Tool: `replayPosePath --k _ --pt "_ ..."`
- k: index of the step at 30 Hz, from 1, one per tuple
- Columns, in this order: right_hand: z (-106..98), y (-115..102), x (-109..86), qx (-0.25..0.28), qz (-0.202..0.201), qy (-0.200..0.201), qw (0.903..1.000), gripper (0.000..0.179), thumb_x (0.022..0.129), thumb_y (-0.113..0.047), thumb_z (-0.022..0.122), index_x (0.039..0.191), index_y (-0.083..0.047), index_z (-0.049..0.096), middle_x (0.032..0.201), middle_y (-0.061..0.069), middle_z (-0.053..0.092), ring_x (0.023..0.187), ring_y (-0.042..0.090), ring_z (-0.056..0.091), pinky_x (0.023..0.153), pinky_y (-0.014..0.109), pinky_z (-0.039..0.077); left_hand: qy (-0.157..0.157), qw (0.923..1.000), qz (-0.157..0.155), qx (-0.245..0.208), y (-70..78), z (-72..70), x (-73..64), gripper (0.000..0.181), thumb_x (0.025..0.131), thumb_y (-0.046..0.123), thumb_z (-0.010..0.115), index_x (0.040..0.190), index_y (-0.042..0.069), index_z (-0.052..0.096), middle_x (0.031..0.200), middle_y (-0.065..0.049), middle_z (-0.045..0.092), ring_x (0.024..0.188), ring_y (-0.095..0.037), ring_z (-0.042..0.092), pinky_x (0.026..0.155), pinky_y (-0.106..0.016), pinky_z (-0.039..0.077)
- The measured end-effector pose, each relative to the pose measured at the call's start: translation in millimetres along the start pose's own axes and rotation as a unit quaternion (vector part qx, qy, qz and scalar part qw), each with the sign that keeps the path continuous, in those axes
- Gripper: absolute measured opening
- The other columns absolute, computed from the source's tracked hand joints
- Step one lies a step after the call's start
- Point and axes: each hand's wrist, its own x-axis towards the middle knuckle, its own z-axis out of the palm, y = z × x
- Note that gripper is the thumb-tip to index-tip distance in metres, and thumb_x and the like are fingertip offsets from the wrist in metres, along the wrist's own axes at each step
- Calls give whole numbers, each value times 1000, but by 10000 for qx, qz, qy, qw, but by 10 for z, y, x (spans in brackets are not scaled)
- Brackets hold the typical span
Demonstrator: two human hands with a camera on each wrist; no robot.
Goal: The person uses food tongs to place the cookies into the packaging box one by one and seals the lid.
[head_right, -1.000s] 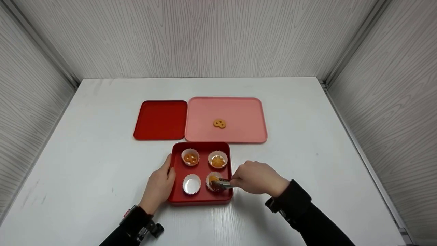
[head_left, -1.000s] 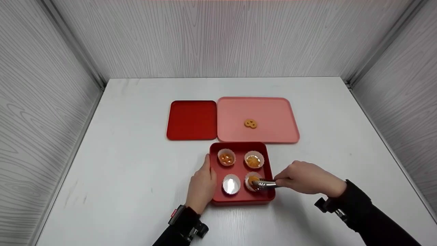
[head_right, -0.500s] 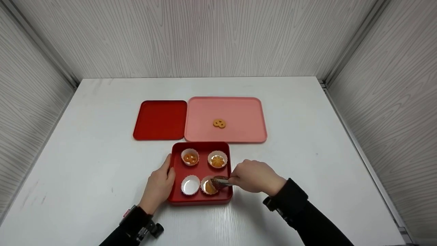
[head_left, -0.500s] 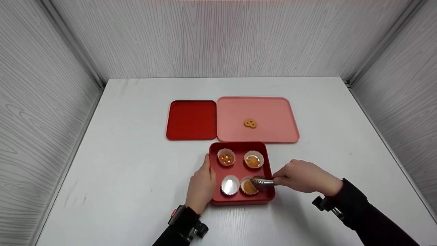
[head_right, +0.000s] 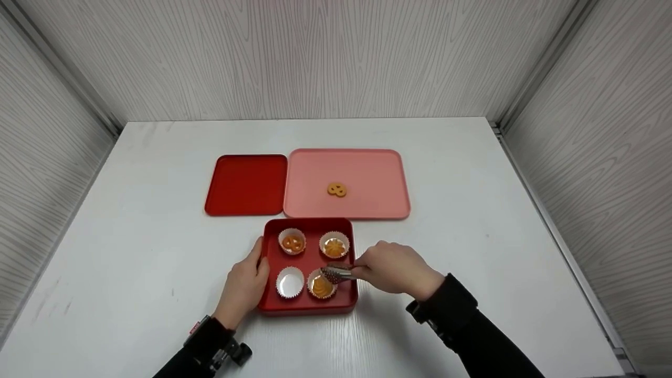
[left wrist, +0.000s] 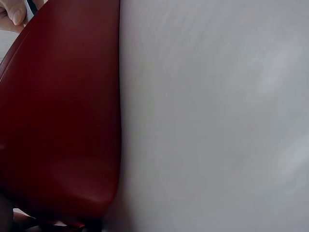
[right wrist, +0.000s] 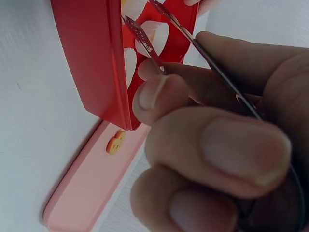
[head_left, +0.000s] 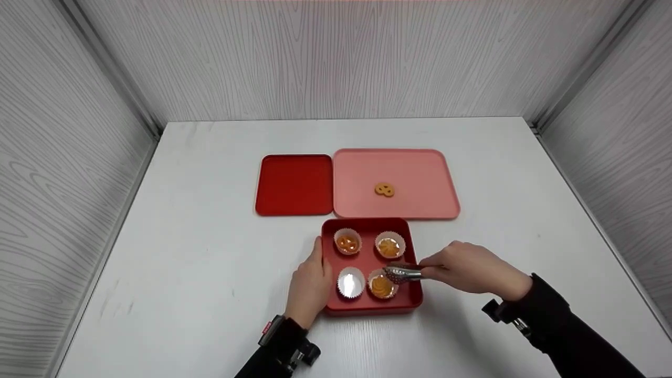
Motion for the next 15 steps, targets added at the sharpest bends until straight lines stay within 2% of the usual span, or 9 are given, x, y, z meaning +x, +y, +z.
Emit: replayPosePath --k 11,15 --pt "-11 41 -29 217 -130 352 9991 13 103 -31 62 92 -30 70 71 -18 56 61 1 44 55 23 36 -54 9999 -97 10 1 3 4 53 106 16 48 155 -3 39 133 -24 64 105 -37 70 91 -52 55" --pt "-12 64 -42 343 -86 598 9976 13 103 -33 63 104 -29 75 80 -17 64 66 2 50 58 23 40 -29 10000 -66 16 1 4 1 53 106 16 49 154 -2 39 131 -25 65 102 -37 70 89 -52 56"
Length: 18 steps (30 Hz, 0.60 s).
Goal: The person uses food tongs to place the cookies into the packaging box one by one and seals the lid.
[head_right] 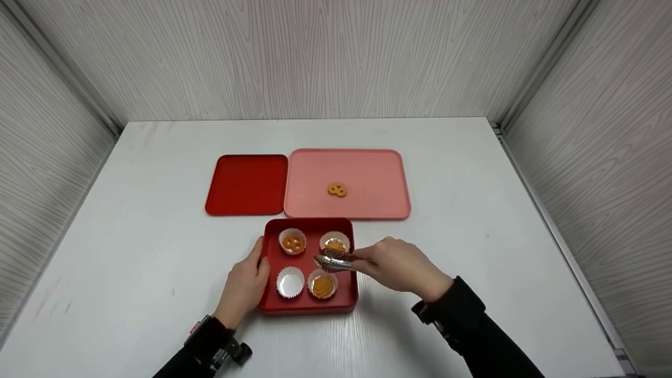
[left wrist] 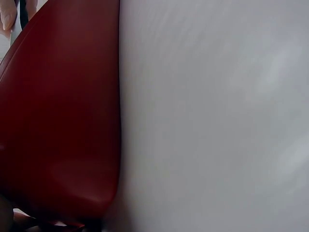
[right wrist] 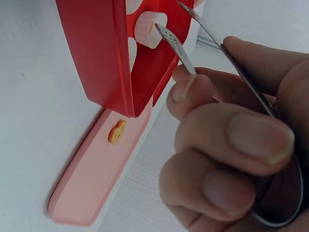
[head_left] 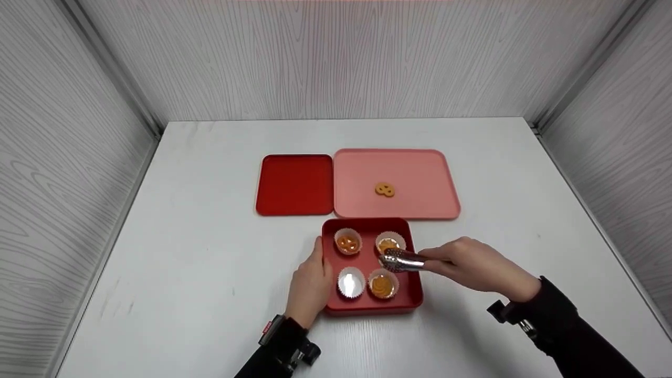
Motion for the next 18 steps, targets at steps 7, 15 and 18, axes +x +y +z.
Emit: replayPosePath --k 7,15,18 --pt "-8 25 -11 49 36 369 9993 26 102 -30 64 125 -21 75 89 -15 69 72 5 52 63 24 43 20 10000 26 18 -16 -3 -9 53 105 15 50 154 -3 40 129 -26 66 100 -38 70 88 -52 56" --pt "-4 63 5 -156 59 1151 9932 29 100 -27 68 128 -21 74 98 -13 74 75 6 57 66 26 46 38 10000 13 36 -7 -19 -15 53 105 16 50 154 -3 40 131 -25 65 104 -38 70 91 -52 56" --pt "-2 81 12 -293 64 1495 9883 31 98 -21 71 128 -17 74 99 -8 75 75 7 58 66 28 46 47 10000 41 21 -12 -16 -15 54 105 16 50 154 -3 40 133 -25 65 107 -38 70 93 -52 55"
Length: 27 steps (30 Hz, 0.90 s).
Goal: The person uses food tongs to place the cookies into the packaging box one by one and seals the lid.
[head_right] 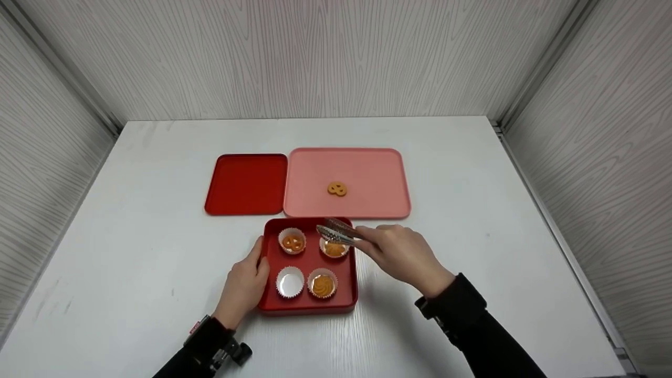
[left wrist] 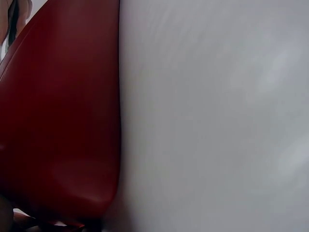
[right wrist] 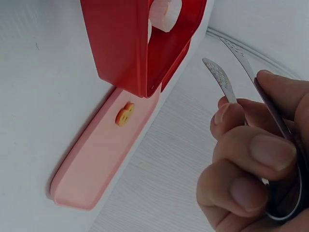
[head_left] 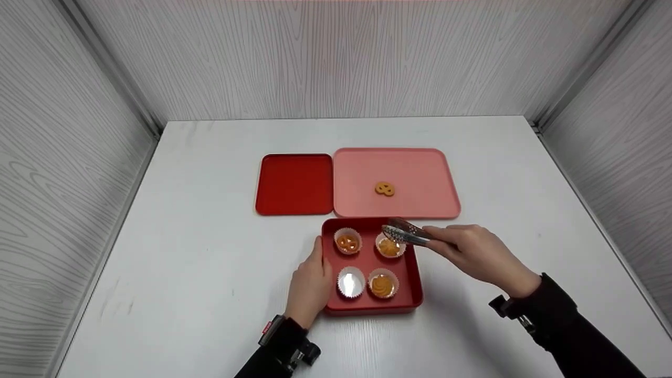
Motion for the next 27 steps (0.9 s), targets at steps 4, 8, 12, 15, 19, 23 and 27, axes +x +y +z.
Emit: replayPosePath --k 4,8,12,15,19,23,27 --pt "10 35 19 -165 -42 358 9992 33 97 -19 72 130 -15 73 106 -1 77 80 11 63 68 32 50 -12 10000 -3 -19 0 -1 2 53 105 16 50 154 -3 40 133 -25 64 107 -38 70 93 -52 55" --pt "22 75 41 -188 -77 615 9979 30 97 -19 71 127 -13 74 108 1 77 84 13 68 69 37 54 -1 10000 -5 -9 -2 -1 0 53 105 16 50 154 -3 40 133 -25 64 105 -38 70 92 -52 55" --pt "37 113 63 -289 -63 825 9961 29 97 -17 72 124 -10 75 99 3 77 77 15 66 66 37 53 1 10000 6 6 -4 -1 -1 53 106 16 50 154 -3 40 133 -25 64 105 -38 70 92 -52 55" --pt "48 138 79 -442 -47 943 9946 29 96 -17 73 123 -9 75 92 4 75 71 15 62 63 36 50 -8 10000 5 -4 -6 1 -1 53 106 17 50 154 -3 40 134 -24 64 106 -37 70 93 -51 55" --pt "65 176 106 -633 -34 1089 9920 29 95 -17 73 124 -9 74 89 6 74 68 19 62 60 38 50 -17 10000 -11 -16 -9 4 0 53 106 17 50 154 -3 39 135 -24 63 108 -37 69 94 -51 55" --pt "86 222 135 -803 -19 1199 9895 30 96 -17 73 125 -11 74 88 8 74 68 24 65 58 42 51 3 10000 3 -28 -13 8 -2 53 106 16 50 154 -3 40 135 -24 63 107 -37 69 93 -51 55" --pt "113 274 157 -1024 -4 1237 9870 31 96 -18 73 126 -11 73 87 10 73 65 27 65 54 43 49 86 9999 106 -10 -18 16 -2 53 105 15 50 153 -4 40 127 -26 67 99 -38 71 87 -51 57"
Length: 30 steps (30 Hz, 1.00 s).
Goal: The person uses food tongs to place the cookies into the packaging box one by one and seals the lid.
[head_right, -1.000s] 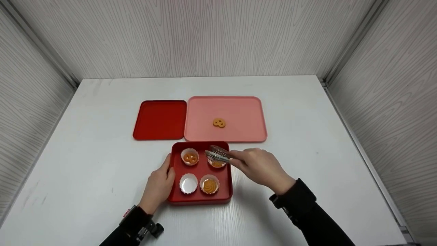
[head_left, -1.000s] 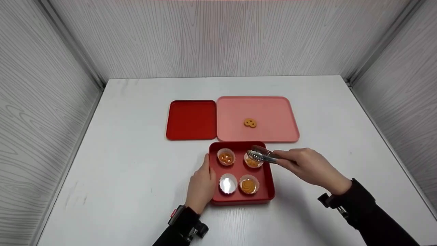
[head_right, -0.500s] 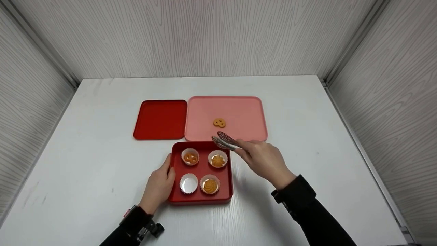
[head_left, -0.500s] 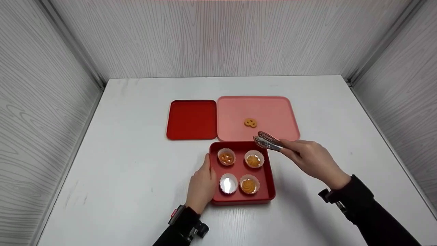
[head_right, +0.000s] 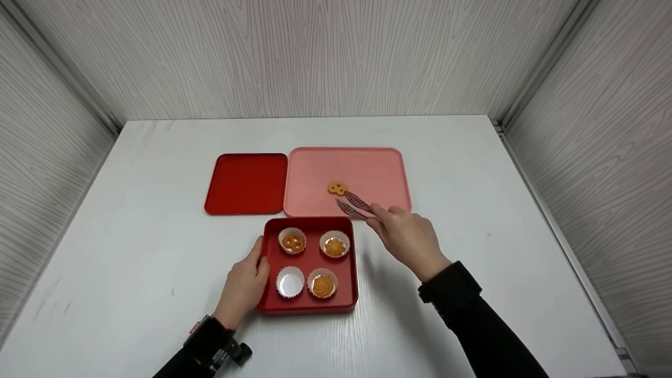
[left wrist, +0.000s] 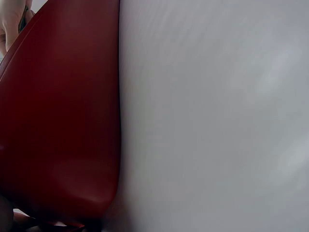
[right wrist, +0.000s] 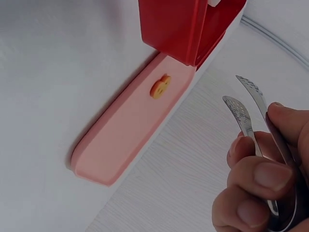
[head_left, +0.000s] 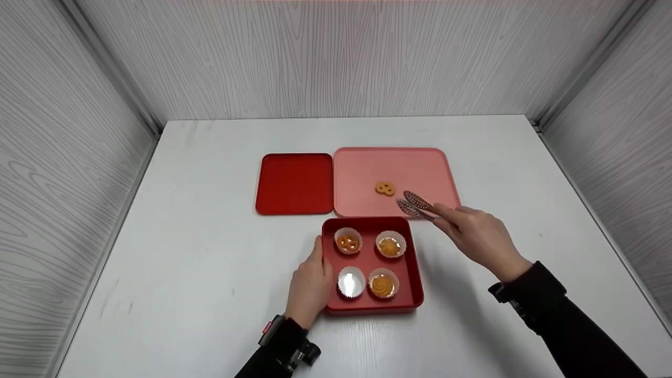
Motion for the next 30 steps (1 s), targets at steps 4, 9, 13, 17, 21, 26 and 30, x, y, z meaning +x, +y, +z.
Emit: replayPosePath --k 4,9,13,17,21,26,30 --pt "60 52 30 -266 -58 78 9996 30 95 -20 74 124 -12 73 84 11 71 60 29 62 50 45 48 51 10000 54 6 -3 1 1 53 105 15 51 153 -4 41 123 -27 68 94 -37 72 84 -51 57" --pt "159 115 72 -571 -169 158 9981 31 93 -23 76 122 -12 72 76 11 63 53 33 58 46 47 45 47 10000 70 11 -4 0 -1 52 105 15 50 153 -4 41 119 -27 69 93 -38 72 83 -52 57" --pt "233 150 103 -715 -189 77 9972 33 92 -24 77 122 -11 70 76 13 60 51 36 56 46 48 45 49 10000 69 11 -1 2 -2 52 105 15 50 153 -4 41 120 -28 69 94 -38 72 84 -52 57" --pt "297 175 142 -705 -118 -94 9974 34 91 -24 78 121 -10 70 74 12 56 49 35 53 46 47 44 -13 10000 -13 -39 5 -1 -1 53 106 16 50 153 -4 40 128 -27 66 101 -37 71 88 -51 56" --pt "344 195 186 -671 31 -301 9973 36 91 -25 78 123 -10 69 75 12 55 48 34 52 46 47 44 -35 10000 -41 -26 7 -4 -3 53 106 16 50 154 -4 40 131 -26 65 102 -38 71 89 -51 56" --pt "390 203 255 -630 69 -524 9966 36 92 -24 77 125 -11 68 78 14 58 47 33 51 47 45 44 -1 10000 -12 -11 1 -6 -3 53 105 15 50 153 -4 40 126 -27 67 96 -36 71 86 -51 57" --pt "457 216 303 -665 -79 -485 9966 32 91 -22 78 119 -9 67 73 16 56 46 30 48 46 43 44 -25 10000 -34 -37 -1 0 2 53 105 16 49 154 -3 40 131 -25 65 100 -37 71 89 -51 56"
